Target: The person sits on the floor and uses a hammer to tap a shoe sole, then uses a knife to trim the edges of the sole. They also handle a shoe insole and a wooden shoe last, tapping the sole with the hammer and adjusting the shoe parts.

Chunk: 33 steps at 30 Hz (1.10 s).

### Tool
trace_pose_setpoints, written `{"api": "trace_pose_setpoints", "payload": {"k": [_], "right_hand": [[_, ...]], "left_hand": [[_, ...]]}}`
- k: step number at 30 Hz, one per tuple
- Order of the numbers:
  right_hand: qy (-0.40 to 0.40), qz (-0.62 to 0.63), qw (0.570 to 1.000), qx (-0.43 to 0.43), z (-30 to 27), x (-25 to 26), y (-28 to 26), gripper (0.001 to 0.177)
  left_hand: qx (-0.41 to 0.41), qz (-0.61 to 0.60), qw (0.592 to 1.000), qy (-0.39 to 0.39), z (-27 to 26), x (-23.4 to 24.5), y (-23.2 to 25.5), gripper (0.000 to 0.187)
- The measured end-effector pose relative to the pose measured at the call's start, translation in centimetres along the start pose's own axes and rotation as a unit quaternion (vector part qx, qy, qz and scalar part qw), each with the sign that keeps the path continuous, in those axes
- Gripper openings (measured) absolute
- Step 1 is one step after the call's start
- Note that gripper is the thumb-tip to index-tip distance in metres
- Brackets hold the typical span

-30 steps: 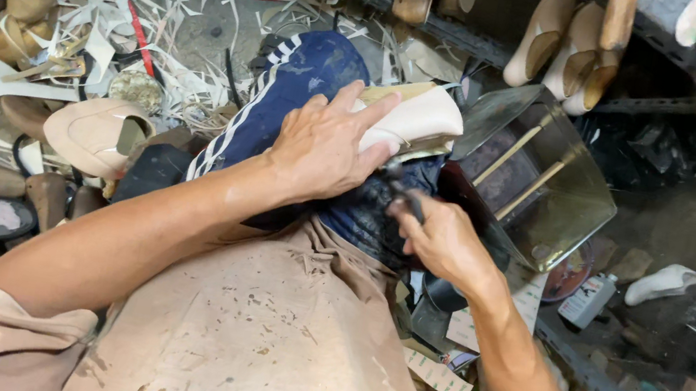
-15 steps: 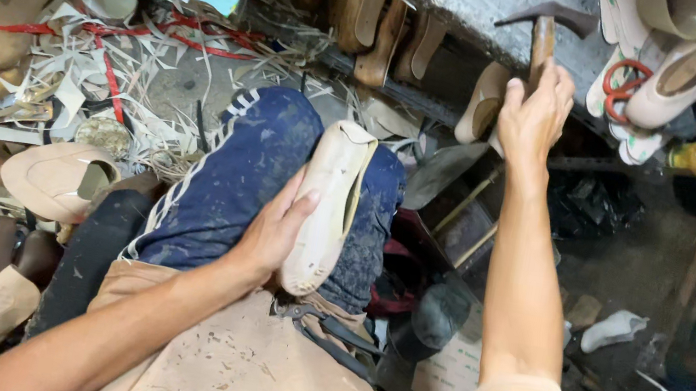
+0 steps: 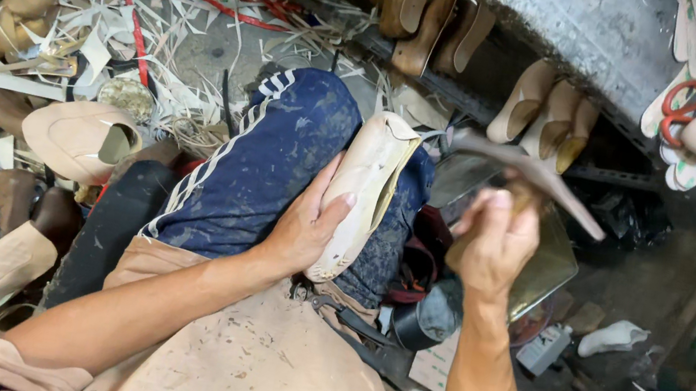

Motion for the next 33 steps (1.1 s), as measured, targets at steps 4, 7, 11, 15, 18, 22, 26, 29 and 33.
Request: {"api": "trace_pose_setpoints", "payload": {"k": [4,7,11,15,18,22,26,29,33], "right_hand": [[-0.012,-0.123,0.984,0.132,-4.1,-1.3,0.2,0.026],[-0.008,-0.144,0.957,0.253,-4.3,-2.9,0.5,0.02],[-0.04,-0.195,0.929,0.311,-3.7,-3.6,-2.3,0.012],[-0.082,-0.199,0.939,0.269,-3.3,-5.3,-0.7,0.01],[-0.053,-0.167,0.949,0.262,-4.1,-3.5,-4.5,0.016],[-0.087,-0.201,0.943,0.252,-6.7,-4.1,0.8,0.014],[-0.062,-0.195,0.956,0.21,-7.6,-3.5,1.1,0.017],[-0.067,-0.203,0.959,0.187,-8.4,-3.1,1.4,0.016],[-0.006,-0.122,0.986,0.114,-10.3,-1.7,5.5,0.018]], "left_hand": [[-0.002,-0.01,1.0,-0.013,-0.9,-0.4,0.6,0.074],[0.014,-0.013,1.0,-0.017,-1.5,-0.4,1.2,0.078],[0.02,-0.002,1.0,-0.015,-1.4,0.0,1.6,0.075],[0.017,-0.005,1.0,-0.009,-0.8,0.1,0.4,0.076],[0.012,-0.011,1.0,-0.019,-1.1,0.3,1.1,0.079],[-0.017,-0.022,1.0,-0.003,-0.9,0.4,1.5,0.075],[-0.026,-0.067,0.997,-0.039,-0.2,0.1,0.6,0.079],[-0.037,-0.077,0.995,-0.051,-0.6,-0.2,-0.1,0.082],[-0.049,-0.076,0.993,-0.075,-0.1,-0.2,-0.2,0.088]]}}
Point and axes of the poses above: each hand's wrist, its own z-axis towards the middle knuckle, its own x-axis out of the back of the hand, y = z × x, the point moved 6 cm from there along z, towards the middle knuckle, and after that the axes turned 1 degree about -x, right-handed, at the moved point
